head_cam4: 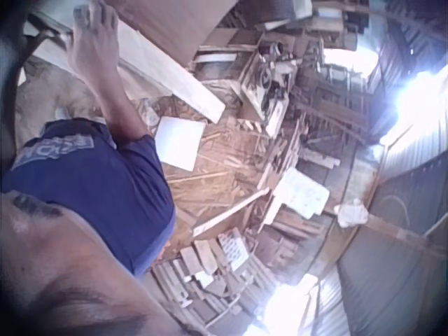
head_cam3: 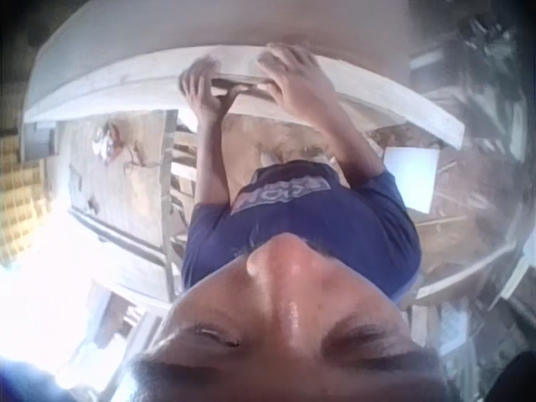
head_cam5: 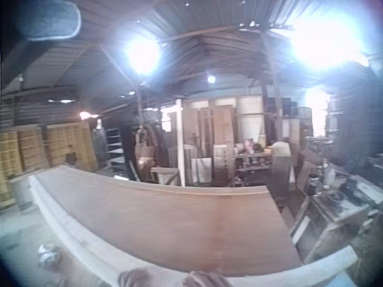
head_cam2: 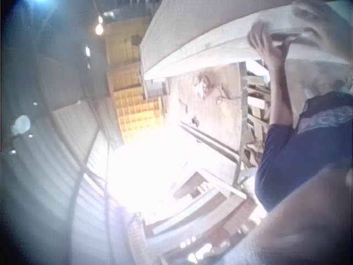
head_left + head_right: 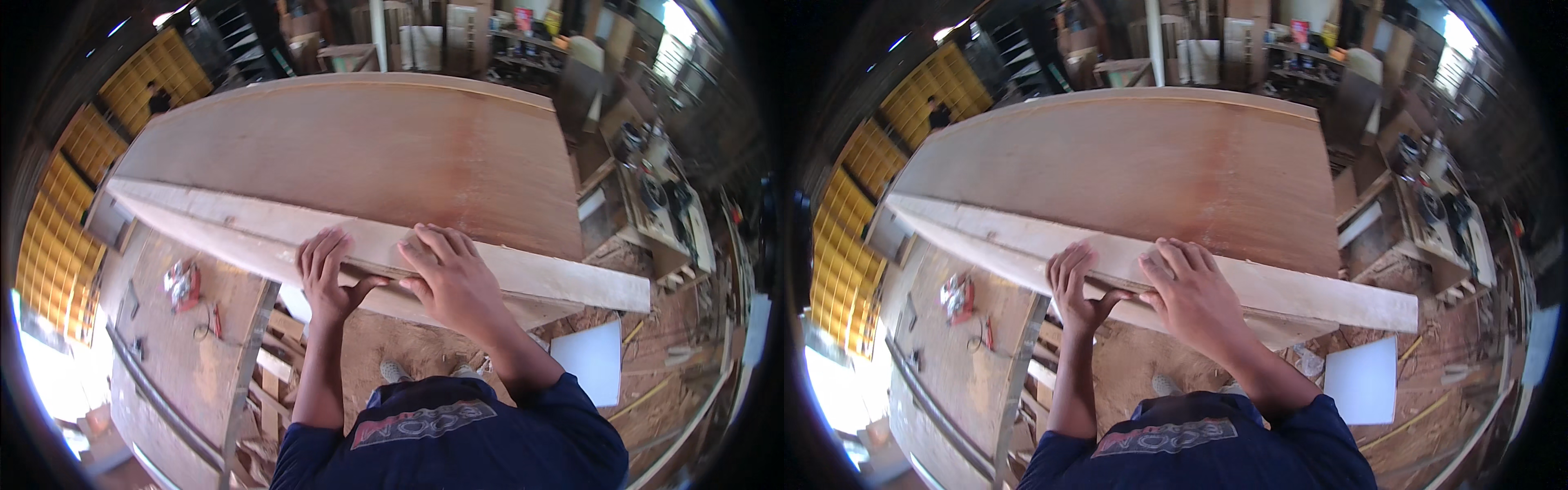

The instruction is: The person fits a thin wood strip along the edge of a curved wooden structure, marks it using a square and a pencil, and then saws the strip using a hand saw.

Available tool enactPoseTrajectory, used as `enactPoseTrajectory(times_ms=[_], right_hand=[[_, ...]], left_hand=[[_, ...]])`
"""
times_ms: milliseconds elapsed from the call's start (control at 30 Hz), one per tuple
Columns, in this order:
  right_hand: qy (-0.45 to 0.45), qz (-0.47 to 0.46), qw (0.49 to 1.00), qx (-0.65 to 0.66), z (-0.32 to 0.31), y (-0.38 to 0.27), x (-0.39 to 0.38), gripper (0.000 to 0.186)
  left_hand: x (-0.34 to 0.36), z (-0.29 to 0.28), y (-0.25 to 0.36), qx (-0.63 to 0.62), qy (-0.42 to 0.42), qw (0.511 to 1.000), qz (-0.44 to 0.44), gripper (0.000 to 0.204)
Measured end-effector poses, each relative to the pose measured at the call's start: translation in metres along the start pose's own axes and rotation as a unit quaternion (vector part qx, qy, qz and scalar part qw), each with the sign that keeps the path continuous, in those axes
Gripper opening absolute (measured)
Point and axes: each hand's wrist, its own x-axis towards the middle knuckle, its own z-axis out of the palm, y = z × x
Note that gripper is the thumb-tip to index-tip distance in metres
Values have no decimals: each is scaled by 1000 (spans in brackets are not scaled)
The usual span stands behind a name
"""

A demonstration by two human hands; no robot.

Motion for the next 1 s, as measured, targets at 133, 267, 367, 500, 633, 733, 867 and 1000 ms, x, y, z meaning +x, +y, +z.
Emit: enactPoseTrajectory(times_ms=[133,267,367,500,633,733,867,1000], right_hand=[[-16,-6,1000,-10,-1,0,4,51],[-23,-28,999,-2,9,-3,6,50],[-18,-71,997,-9,4,-8,7,48],[-20,-74,997,0,1,4,0,40],[-21,-99,995,15,6,11,-6,39],[-24,-85,995,39,6,10,-6,41],[-37,-74,996,39,0,2,-8,42],[-47,-63,995,65,20,-6,-1,39]], left_hand=[[-2,-1,1,1,-13,1000,-18,89],[-17,-18,17,54,-72,991,-98,101],[-62,-28,39,54,-53,984,-163,93],[-176,-45,64,37,-170,945,-277,74],[-392,-89,106,56,-308,790,-527,59],[-532,-136,164,110,-396,593,-692,58],[-643,-177,237,56,-432,457,-775,51],[-745,-202,288,23,-491,406,-770,49]])
